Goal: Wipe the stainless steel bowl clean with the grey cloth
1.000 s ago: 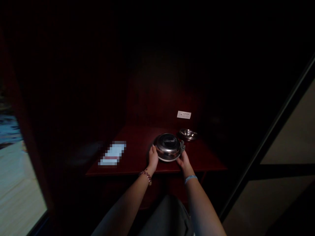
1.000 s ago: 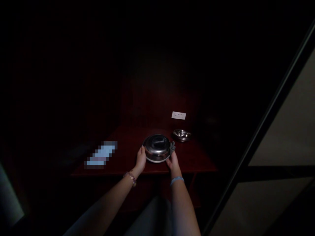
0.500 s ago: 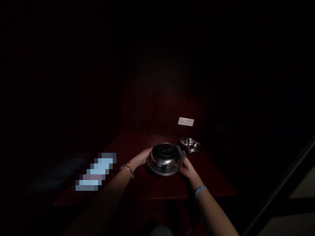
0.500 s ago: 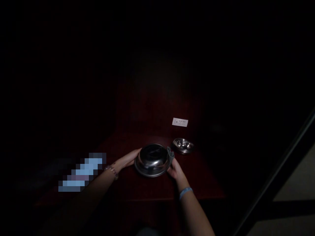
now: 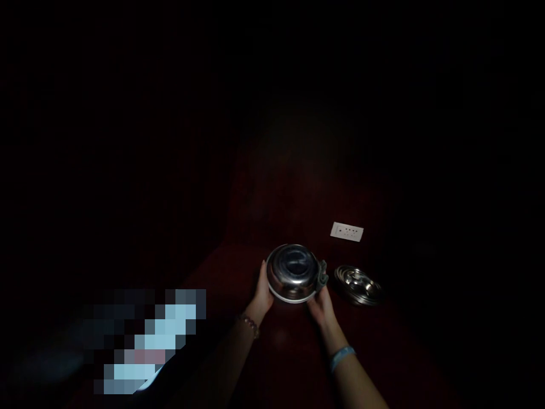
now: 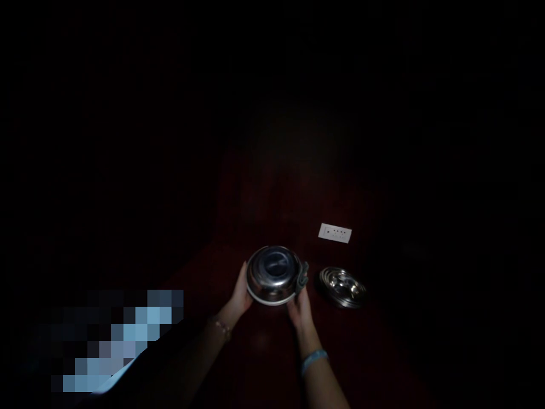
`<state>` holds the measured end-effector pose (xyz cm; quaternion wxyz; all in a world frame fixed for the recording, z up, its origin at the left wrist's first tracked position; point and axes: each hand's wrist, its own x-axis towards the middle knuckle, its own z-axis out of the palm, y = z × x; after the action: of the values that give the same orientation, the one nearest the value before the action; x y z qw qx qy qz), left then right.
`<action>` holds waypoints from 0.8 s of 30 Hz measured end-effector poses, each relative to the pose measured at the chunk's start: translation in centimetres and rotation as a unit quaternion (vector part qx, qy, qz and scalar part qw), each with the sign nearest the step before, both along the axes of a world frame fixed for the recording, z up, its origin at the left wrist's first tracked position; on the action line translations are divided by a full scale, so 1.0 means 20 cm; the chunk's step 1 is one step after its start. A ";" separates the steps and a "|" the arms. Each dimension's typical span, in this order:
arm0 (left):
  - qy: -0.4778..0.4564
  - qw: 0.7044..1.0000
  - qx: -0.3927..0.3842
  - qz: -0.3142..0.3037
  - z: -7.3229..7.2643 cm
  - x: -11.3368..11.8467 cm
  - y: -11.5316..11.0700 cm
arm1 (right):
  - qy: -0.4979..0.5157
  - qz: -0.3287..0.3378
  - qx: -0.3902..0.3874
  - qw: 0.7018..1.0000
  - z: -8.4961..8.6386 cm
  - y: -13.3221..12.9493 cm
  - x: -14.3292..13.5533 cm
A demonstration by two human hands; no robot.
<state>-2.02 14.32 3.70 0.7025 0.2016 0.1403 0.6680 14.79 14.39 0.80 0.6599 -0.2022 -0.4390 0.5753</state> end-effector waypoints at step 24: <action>0.196 0.963 -0.028 0.183 -0.11 0.12 -0.05 | -0.023 -0.089 -0.068 0.993 -0.01 -0.22 0.01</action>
<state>0.46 13.24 1.56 0.5326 0.2796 0.3286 0.7281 15.01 10.01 0.59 0.6826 -0.2980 -0.3939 0.5385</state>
